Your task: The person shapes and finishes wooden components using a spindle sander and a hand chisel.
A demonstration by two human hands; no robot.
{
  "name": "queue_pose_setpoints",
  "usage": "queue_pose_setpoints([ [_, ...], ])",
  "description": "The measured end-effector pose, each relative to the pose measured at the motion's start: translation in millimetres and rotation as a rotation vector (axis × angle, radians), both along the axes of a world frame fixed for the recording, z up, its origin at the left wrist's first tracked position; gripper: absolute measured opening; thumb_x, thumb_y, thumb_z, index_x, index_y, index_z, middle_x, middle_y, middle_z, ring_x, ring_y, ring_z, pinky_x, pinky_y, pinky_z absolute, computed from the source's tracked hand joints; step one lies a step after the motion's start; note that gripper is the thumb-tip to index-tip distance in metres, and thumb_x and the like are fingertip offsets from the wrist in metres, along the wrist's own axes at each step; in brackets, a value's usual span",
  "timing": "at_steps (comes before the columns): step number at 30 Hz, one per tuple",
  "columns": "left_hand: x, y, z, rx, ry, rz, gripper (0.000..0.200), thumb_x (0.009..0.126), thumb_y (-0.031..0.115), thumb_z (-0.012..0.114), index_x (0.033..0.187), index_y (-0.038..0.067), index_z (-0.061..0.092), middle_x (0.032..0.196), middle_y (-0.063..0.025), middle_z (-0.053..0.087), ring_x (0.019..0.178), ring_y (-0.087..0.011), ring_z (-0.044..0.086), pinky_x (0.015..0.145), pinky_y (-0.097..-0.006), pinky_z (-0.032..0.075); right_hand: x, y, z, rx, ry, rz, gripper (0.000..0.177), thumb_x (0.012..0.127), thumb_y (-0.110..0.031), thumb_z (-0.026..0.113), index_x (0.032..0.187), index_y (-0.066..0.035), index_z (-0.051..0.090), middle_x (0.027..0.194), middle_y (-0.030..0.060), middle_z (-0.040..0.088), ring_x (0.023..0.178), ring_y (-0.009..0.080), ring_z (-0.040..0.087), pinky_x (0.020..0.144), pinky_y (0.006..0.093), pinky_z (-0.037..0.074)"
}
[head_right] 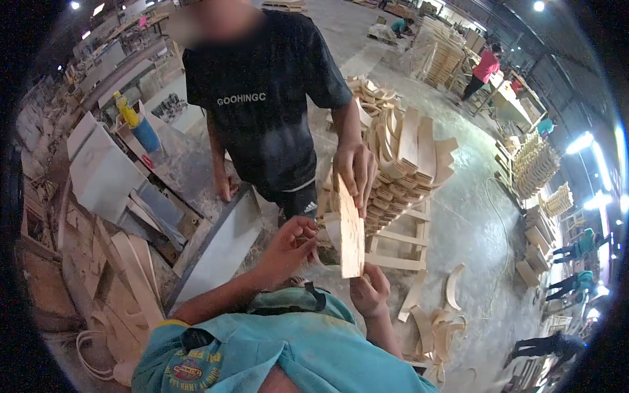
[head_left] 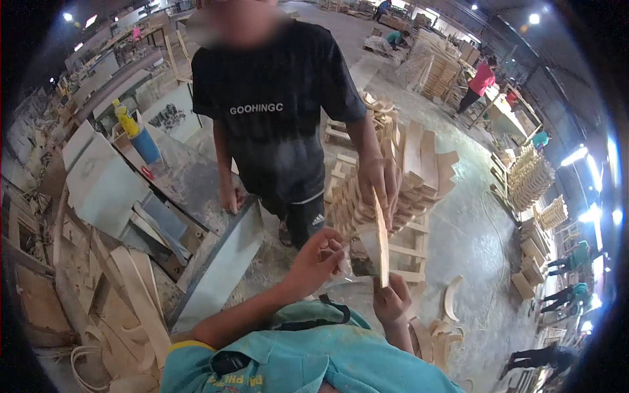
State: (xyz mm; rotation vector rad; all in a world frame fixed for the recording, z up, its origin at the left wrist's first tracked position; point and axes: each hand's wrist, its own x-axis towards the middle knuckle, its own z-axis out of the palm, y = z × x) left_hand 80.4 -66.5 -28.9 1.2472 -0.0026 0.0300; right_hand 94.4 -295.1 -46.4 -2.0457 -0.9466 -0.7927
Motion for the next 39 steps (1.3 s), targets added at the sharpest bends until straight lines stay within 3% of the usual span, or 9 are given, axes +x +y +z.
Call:
queue_pose_setpoints([
  [8,2,8,5,-0.052,0.000,-0.029,0.019,0.099,0.002,0.057,0.116,0.006,0.048,0.092,-0.0033,0.054,0.077,-0.0118,0.062,0.066,-0.0277,0.053,0,6,15,-0.048,-0.019,-0.050,0.017,0.075,0.007,0.074,0.084,-0.003,0.064,0.091,0.0176,0.067,0.075,0.0298,0.067,0.065,0.0353,0.054],
  [12,4,8,8,-0.090,-0.048,-0.012,0.017,0.098,0.001,0.057,0.113,0.006,0.049,0.090,-0.0035,0.054,0.074,-0.0127,0.062,0.065,-0.0280,0.053,2,3,9,-0.033,-0.027,-0.008,0.017,0.077,0.009,0.067,0.091,-0.001,0.065,0.095,0.0215,0.067,0.078,0.0315,0.070,0.066,0.0345,0.056],
  [15,3,11,12,-0.066,-0.038,-0.026,0.016,0.098,0.000,0.057,0.112,0.005,0.049,0.092,-0.0036,0.055,0.074,-0.0128,0.061,0.066,-0.0288,0.054,2,10,13,0.029,-0.051,-0.004,0.014,0.077,0.011,0.065,0.085,0.000,0.063,0.091,0.0193,0.067,0.076,0.0315,0.067,0.065,0.0359,0.054],
  [21,6,8,5,-0.119,-0.052,0.039,0.020,0.097,0.003,0.061,0.114,0.003,0.053,0.086,-0.0042,0.059,0.073,-0.0123,0.062,0.064,-0.0261,0.052,3,8,15,-0.008,-0.068,-0.008,0.015,0.078,0.011,0.065,0.087,0.000,0.063,0.091,0.0191,0.067,0.075,0.0296,0.066,0.064,0.0337,0.054],
  [31,-3,3,12,-0.148,-0.039,0.061,0.019,0.097,0.001,0.061,0.114,0.004,0.053,0.092,-0.0038,0.058,0.076,-0.0119,0.063,0.064,-0.0258,0.050,-5,3,13,-0.021,-0.101,-0.084,0.019,0.074,0.010,0.067,0.089,-0.001,0.065,0.095,0.0206,0.068,0.075,0.0306,0.069,0.063,0.0333,0.055],
  [32,-3,2,10,-0.151,-0.041,0.052,0.019,0.097,0.001,0.060,0.114,0.004,0.053,0.092,-0.0037,0.058,0.076,-0.0120,0.063,0.064,-0.0257,0.050,-10,1,10,-0.039,-0.029,-0.108,0.008,0.078,0.009,0.062,0.080,0.002,0.062,0.100,0.0248,0.069,0.084,0.0329,0.070,0.071,0.0365,0.057],
  [39,-5,-1,7,-0.136,-0.001,0.036,0.020,0.096,0.000,0.061,0.114,0.003,0.052,0.091,-0.0044,0.057,0.077,-0.0129,0.063,0.066,-0.0262,0.051,-13,0,10,-0.010,-0.078,-0.116,0.012,0.075,0.010,0.060,0.084,0.002,0.060,0.096,0.0220,0.068,0.078,0.0306,0.068,0.067,0.0341,0.055],
])
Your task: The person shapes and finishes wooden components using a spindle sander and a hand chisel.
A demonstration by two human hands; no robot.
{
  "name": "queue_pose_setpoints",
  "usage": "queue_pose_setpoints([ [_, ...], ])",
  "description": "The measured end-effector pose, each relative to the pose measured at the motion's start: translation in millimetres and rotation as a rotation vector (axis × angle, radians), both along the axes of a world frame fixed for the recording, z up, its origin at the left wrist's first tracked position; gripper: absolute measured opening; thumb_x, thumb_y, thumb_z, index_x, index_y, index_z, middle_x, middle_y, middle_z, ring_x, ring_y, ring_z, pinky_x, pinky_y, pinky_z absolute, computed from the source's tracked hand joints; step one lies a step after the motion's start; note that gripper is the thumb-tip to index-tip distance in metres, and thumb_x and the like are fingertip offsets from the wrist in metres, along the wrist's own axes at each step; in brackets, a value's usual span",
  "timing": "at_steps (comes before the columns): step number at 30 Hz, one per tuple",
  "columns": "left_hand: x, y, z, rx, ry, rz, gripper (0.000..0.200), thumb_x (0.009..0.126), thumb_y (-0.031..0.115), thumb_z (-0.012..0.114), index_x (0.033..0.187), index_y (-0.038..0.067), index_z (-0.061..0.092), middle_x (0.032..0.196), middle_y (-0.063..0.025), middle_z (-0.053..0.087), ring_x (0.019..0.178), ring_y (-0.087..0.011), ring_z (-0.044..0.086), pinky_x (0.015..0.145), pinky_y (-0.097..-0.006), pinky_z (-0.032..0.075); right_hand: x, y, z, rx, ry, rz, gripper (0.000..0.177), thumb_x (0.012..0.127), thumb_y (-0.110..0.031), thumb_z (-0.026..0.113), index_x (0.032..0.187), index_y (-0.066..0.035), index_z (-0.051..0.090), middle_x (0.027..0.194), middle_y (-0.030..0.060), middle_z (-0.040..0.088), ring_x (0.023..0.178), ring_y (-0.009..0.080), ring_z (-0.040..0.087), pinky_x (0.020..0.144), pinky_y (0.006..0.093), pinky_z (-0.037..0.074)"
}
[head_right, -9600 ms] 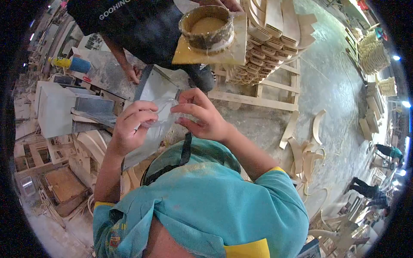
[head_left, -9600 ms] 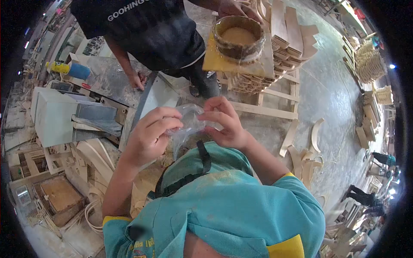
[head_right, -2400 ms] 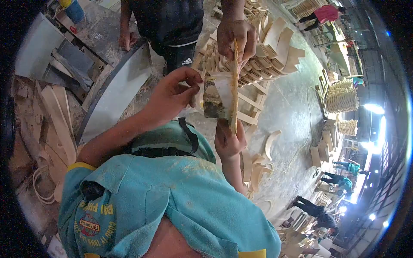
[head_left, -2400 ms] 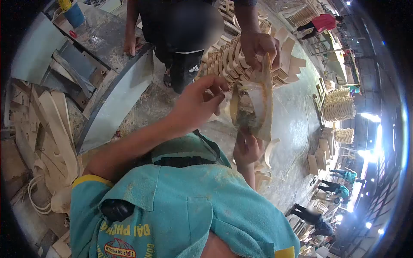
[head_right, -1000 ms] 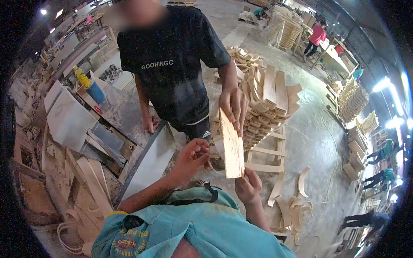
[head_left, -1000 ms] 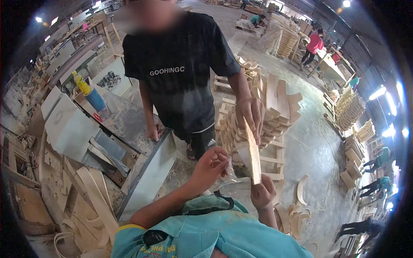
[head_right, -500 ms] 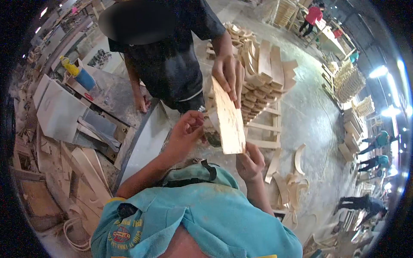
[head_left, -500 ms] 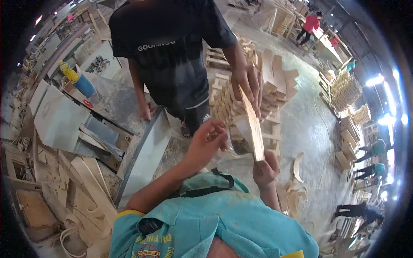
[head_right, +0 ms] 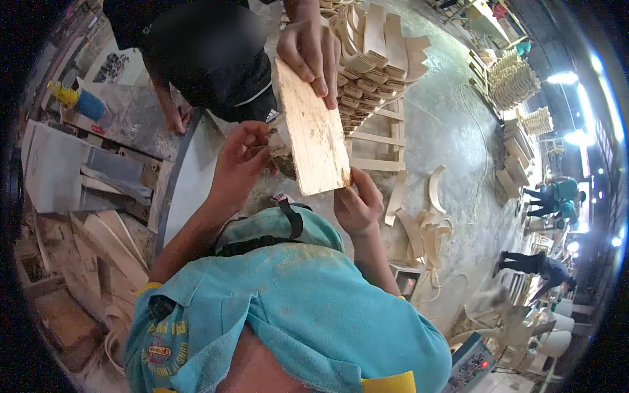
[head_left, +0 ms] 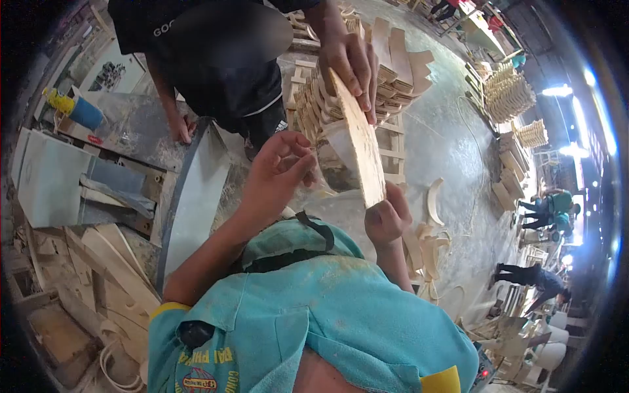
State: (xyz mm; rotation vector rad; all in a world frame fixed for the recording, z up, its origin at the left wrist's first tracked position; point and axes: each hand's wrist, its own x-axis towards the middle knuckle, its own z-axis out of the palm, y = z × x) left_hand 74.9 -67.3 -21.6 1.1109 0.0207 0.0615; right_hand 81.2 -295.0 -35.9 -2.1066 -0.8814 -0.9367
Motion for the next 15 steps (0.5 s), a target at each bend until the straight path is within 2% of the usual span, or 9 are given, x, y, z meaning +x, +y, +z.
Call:
queue_pose_setpoints([
  [1,0,-1,-1,-0.009,0.014,0.005,0.021,0.096,-0.001,0.061,0.114,0.002,0.052,0.091,-0.0047,0.058,0.077,-0.0130,0.063,0.066,-0.0264,0.052,1,0,-1,-0.002,-0.015,0.001,0.013,0.076,0.010,0.059,0.086,0.002,0.059,0.096,0.0216,0.068,0.077,0.0300,0.068,0.066,0.0338,0.055],
  [3,-2,0,-2,-0.009,-0.007,-0.003,0.021,0.095,-0.001,0.061,0.114,0.002,0.052,0.091,-0.0050,0.058,0.076,-0.0131,0.064,0.066,-0.0268,0.052,-9,-5,-12,0.578,0.545,0.170,0.020,0.078,0.009,0.060,0.096,0.001,0.060,0.095,0.0207,0.068,0.078,0.0288,0.068,0.066,0.0336,0.055],
  [5,-5,1,-3,-0.021,-0.014,-0.004,0.020,0.095,-0.001,0.061,0.113,0.001,0.052,0.091,-0.0052,0.058,0.076,-0.0132,0.064,0.066,-0.0269,0.053,-9,-8,-17,0.570,0.530,0.187,0.028,0.080,0.009,0.061,0.106,-0.001,0.061,0.094,0.0198,0.068,0.079,0.0277,0.068,0.067,0.0335,0.055],
  [7,-6,-1,-4,-0.045,-0.016,0.000,0.020,0.095,-0.002,0.060,0.113,0.001,0.052,0.091,-0.0053,0.058,0.076,-0.0132,0.064,0.066,-0.0270,0.053,3,-6,-10,-0.009,-0.094,0.083,0.039,0.081,0.009,0.064,0.118,-0.003,0.061,0.093,0.0189,0.068,0.080,0.0267,0.068,0.067,0.0334,0.054],
  [9,-9,-3,-6,-0.072,-0.028,-0.002,0.018,0.097,0.002,0.061,0.112,0.003,0.053,0.092,-0.0043,0.059,0.077,-0.0121,0.063,0.067,-0.0273,0.053,-4,-8,-14,0.108,0.127,0.091,0.036,0.081,0.010,0.070,0.114,-0.004,0.068,0.093,0.0185,0.069,0.081,0.0278,0.068,0.068,0.0338,0.055],
  [12,-10,-2,-6,-0.087,-0.040,0.012,0.016,0.098,0.004,0.061,0.112,0.004,0.053,0.093,-0.0042,0.060,0.077,-0.0118,0.062,0.068,-0.0275,0.053,-5,-3,-2,-0.001,0.009,0.018,0.022,0.080,0.011,0.071,0.096,-0.003,0.074,0.094,0.0185,0.069,0.082,0.0292,0.070,0.069,0.0340,0.056],
  [15,-12,-1,-7,-0.104,-0.060,0.019,0.016,0.097,0.004,0.062,0.111,0.004,0.054,0.092,-0.0044,0.060,0.077,-0.0121,0.062,0.067,-0.0275,0.052,-5,-3,-1,-0.001,0.001,0.041,0.023,0.079,0.010,0.072,0.098,-0.003,0.073,0.095,0.0179,0.070,0.084,0.0287,0.070,0.071,0.0341,0.056],
])
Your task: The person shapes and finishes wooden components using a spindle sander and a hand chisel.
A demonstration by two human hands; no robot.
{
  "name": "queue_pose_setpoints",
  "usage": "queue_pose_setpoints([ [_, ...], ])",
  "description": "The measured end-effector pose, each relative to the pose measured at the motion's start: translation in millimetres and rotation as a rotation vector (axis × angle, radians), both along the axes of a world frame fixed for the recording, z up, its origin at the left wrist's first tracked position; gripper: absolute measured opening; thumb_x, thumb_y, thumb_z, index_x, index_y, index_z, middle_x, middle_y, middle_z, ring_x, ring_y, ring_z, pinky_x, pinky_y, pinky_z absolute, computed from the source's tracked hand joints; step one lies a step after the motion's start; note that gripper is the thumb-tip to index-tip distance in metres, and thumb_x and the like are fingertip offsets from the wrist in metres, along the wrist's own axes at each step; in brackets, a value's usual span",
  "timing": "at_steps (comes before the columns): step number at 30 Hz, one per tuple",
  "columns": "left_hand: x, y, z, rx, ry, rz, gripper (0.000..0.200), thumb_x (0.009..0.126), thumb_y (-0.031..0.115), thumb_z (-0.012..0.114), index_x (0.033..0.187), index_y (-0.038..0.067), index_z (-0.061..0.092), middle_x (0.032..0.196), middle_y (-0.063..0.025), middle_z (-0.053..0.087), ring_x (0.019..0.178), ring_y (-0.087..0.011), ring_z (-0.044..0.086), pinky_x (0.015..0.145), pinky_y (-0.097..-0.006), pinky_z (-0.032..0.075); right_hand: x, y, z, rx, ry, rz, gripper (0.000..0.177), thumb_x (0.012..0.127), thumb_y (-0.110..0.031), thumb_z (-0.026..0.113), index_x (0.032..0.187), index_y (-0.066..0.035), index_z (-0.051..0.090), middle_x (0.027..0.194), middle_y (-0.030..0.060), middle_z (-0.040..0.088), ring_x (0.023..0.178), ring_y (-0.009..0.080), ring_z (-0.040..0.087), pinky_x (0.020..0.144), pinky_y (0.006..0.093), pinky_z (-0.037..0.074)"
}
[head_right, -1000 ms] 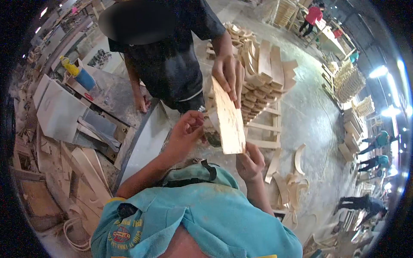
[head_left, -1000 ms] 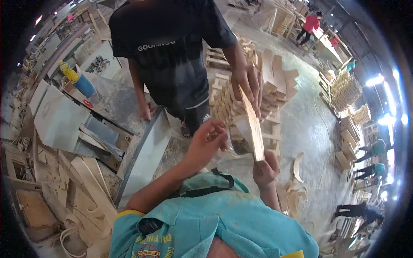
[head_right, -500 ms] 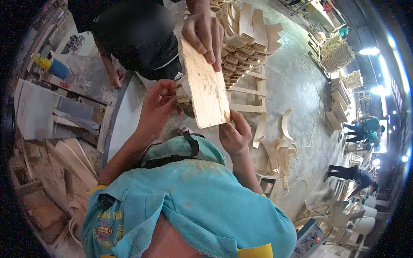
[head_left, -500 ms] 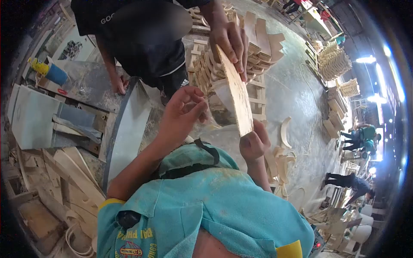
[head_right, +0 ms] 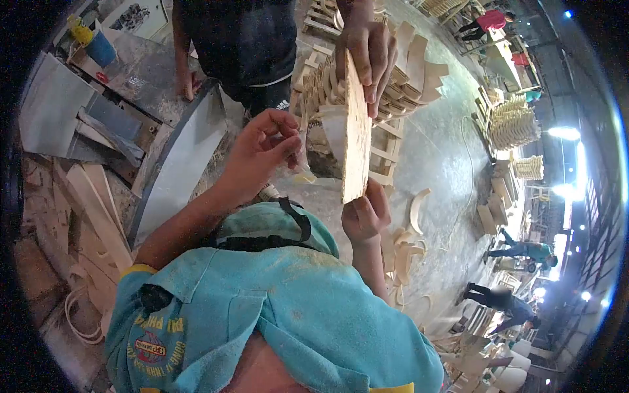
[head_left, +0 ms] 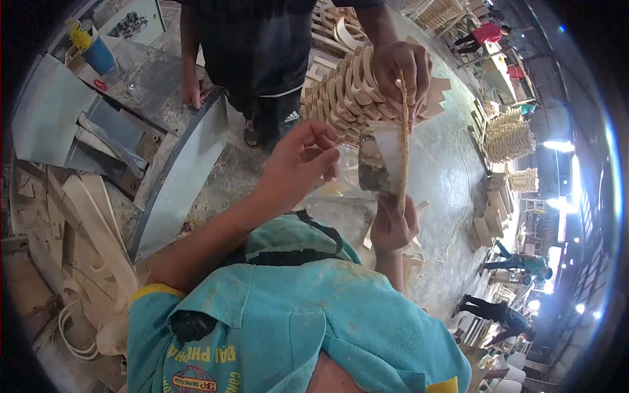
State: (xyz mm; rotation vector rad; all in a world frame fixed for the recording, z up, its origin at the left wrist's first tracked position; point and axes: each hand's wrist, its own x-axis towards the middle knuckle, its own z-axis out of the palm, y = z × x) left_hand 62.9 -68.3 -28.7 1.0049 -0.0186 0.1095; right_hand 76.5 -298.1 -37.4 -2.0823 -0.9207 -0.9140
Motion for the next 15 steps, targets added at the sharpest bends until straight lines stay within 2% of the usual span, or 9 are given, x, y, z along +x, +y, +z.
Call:
queue_pose_setpoints([
  [3,-3,3,2,-0.018,-0.001,-0.017,0.016,0.097,0.004,0.062,0.111,0.004,0.055,0.091,-0.0044,0.060,0.077,-0.0121,0.062,0.066,-0.0275,0.052,2,-3,0,-0.042,-0.020,0.055,0.024,0.081,0.012,0.064,0.101,-0.001,0.062,0.099,0.0237,0.068,0.083,0.0324,0.070,0.071,0.0340,0.057],
  [6,-5,5,6,-0.011,0.008,-0.018,0.015,0.097,0.004,0.062,0.110,0.004,0.055,0.091,-0.0042,0.060,0.077,-0.0120,0.062,0.066,-0.0273,0.052,-1,-1,11,-0.103,-0.009,0.038,0.026,0.081,0.013,0.065,0.103,-0.002,0.062,0.099,0.0225,0.068,0.083,0.0315,0.071,0.071,0.0335,0.057],
  [15,-4,9,14,-0.013,-0.039,-0.003,0.015,0.098,0.005,0.061,0.111,0.004,0.054,0.093,-0.0036,0.059,0.078,-0.0115,0.062,0.068,-0.0276,0.052,1,11,14,-0.028,-0.073,0.021,0.026,0.081,0.012,0.071,0.102,-0.002,0.067,0.094,0.0198,0.069,0.081,0.0279,0.070,0.071,0.0327,0.057],
])
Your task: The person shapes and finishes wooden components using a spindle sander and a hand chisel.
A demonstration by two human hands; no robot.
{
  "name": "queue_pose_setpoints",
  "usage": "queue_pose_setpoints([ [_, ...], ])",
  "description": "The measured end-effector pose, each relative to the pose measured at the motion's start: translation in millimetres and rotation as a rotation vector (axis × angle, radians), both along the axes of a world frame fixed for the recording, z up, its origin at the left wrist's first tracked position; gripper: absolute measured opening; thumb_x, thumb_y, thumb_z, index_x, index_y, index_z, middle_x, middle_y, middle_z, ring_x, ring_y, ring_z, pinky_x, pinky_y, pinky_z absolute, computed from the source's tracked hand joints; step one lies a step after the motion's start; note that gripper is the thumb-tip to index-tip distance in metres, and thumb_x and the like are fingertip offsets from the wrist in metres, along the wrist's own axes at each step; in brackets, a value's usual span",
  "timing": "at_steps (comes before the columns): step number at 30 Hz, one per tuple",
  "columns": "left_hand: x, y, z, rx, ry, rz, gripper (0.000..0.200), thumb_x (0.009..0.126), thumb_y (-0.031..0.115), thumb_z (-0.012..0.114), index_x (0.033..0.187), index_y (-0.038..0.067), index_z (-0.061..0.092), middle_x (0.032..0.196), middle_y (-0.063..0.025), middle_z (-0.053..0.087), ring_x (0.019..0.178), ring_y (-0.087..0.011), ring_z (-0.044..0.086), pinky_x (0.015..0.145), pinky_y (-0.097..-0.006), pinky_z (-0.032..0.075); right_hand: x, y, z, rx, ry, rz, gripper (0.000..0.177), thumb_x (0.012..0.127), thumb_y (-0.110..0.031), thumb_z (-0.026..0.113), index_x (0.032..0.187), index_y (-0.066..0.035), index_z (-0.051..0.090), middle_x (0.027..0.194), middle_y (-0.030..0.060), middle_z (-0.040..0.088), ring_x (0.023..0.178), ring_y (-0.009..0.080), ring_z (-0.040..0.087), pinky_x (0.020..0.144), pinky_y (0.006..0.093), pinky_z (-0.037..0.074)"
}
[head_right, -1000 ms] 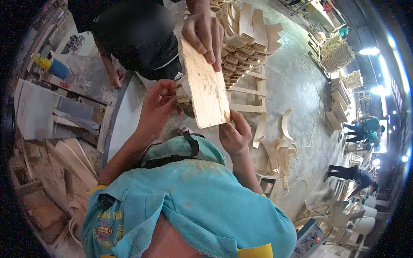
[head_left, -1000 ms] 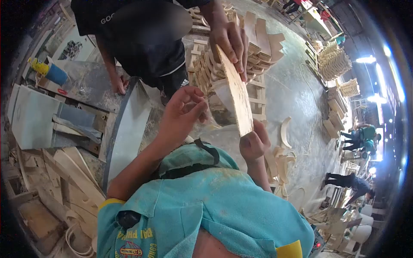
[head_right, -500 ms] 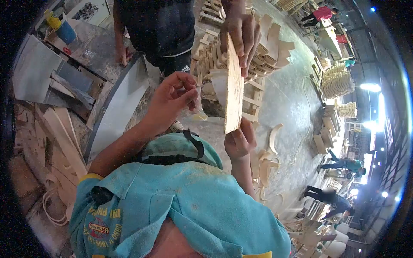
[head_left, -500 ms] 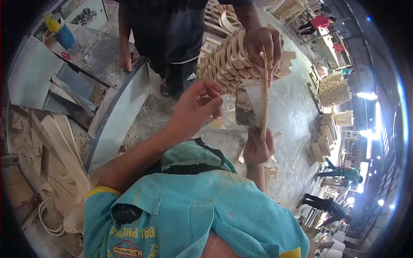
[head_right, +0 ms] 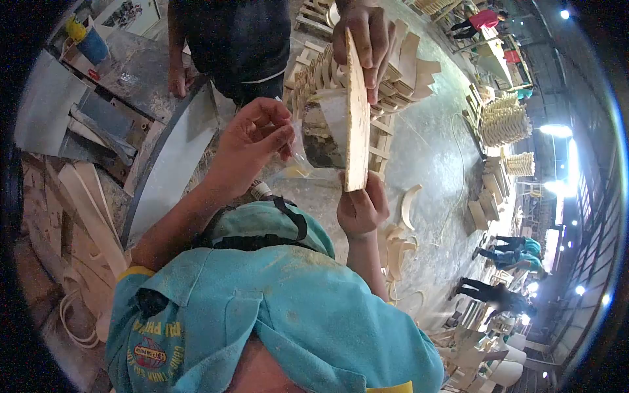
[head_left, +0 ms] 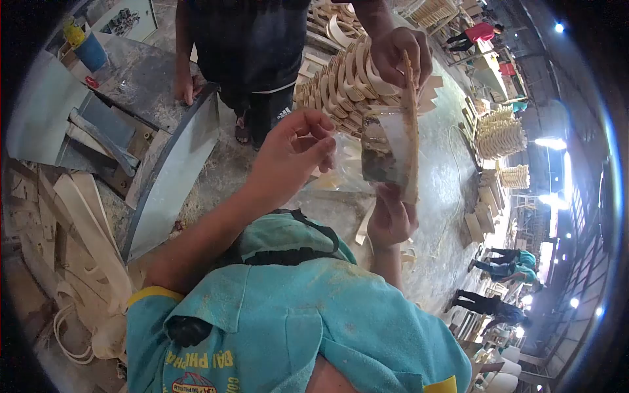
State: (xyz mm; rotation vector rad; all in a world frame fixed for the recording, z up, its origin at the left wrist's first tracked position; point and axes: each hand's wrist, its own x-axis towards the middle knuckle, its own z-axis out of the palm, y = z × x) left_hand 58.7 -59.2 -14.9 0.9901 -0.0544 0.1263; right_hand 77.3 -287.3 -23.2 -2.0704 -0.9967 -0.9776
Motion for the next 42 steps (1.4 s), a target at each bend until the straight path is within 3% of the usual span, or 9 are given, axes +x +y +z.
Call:
queue_pose_setpoints([
  [14,-2,8,16,0.007,-0.026,0.031,0.015,0.098,0.004,0.060,0.111,0.003,0.054,0.095,-0.0036,0.059,0.078,-0.0100,0.062,0.068,-0.0264,0.053,9,20,14,0.093,-0.015,0.078,0.031,0.077,0.016,0.070,0.101,-0.003,0.070,0.088,0.0163,0.069,0.074,0.0266,0.068,0.066,0.0329,0.055],
  [18,-2,6,12,-0.004,-0.030,0.033,0.015,0.097,0.004,0.061,0.111,0.004,0.054,0.095,-0.0038,0.059,0.078,-0.0101,0.062,0.068,-0.0267,0.053,3,3,7,-0.002,0.094,0.017,0.031,0.075,0.016,0.071,0.100,-0.003,0.067,0.093,0.0179,0.070,0.086,0.0303,0.069,0.077,0.0372,0.056],
  [20,2,10,15,0.010,-0.032,0.037,0.015,0.097,0.004,0.061,0.111,0.004,0.054,0.095,-0.0040,0.059,0.078,-0.0104,0.062,0.069,-0.0270,0.053,9,4,1,0.069,0.141,-0.014,0.030,0.075,0.015,0.071,0.098,-0.002,0.067,0.091,0.0178,0.069,0.084,0.0302,0.069,0.076,0.0369,0.055],
  [22,1,9,15,0.016,-0.016,0.032,0.015,0.097,0.004,0.061,0.111,0.004,0.054,0.095,-0.0042,0.059,0.078,-0.0109,0.062,0.069,-0.0272,0.054,9,11,10,0.004,-0.044,0.002,0.028,0.074,0.015,0.072,0.096,-0.001,0.067,0.090,0.0179,0.069,0.081,0.0298,0.068,0.073,0.0364,0.055],
  [25,0,8,15,0.018,-0.016,0.049,0.015,0.097,0.004,0.060,0.111,0.004,0.054,0.095,-0.0043,0.059,0.078,-0.0113,0.063,0.069,-0.0274,0.054,9,1,3,-0.013,0.023,-0.042,0.025,0.075,0.010,0.076,0.096,-0.004,0.074,0.099,0.0188,0.072,0.090,0.0322,0.072,0.075,0.0351,0.058],
  [31,-5,11,15,0.042,0.013,0.058,0.017,0.097,0.004,0.060,0.113,0.004,0.055,0.096,-0.0043,0.059,0.077,-0.0112,0.062,0.069,-0.0276,0.054,7,3,4,-0.021,0.056,-0.038,0.025,0.071,0.008,0.078,0.092,-0.006,0.076,0.100,0.0170,0.073,0.090,0.0325,0.072,0.076,0.0342,0.057],
  [37,-9,14,16,0.052,0.039,0.074,0.018,0.096,0.003,0.061,0.114,0.004,0.055,0.095,-0.0042,0.060,0.079,-0.0106,0.061,0.069,-0.0277,0.054,8,4,7,-0.049,0.067,0.066,0.028,0.075,0.010,0.071,0.099,-0.004,0.073,0.104,0.0192,0.072,0.089,0.0325,0.072,0.076,0.0341,0.057],
  [40,-10,17,16,0.061,0.029,0.053,0.020,0.096,0.003,0.061,0.115,0.004,0.054,0.095,-0.0043,0.060,0.081,-0.0101,0.061,0.070,-0.0273,0.053,7,10,6,-0.025,0.034,0.009,0.024,0.079,0.012,0.071,0.097,-0.004,0.069,0.087,0.0130,0.069,0.081,0.0275,0.069,0.072,0.0354,0.055],
  [42,-9,18,14,0.052,0.000,0.039,0.021,0.096,0.003,0.061,0.116,0.004,0.054,0.095,-0.0042,0.060,0.081,-0.0100,0.060,0.071,-0.0270,0.052,5,13,8,-0.007,0.049,-0.009,0.024,0.079,0.012,0.072,0.097,-0.004,0.070,0.087,0.0131,0.069,0.081,0.0278,0.069,0.071,0.0355,0.055],
])
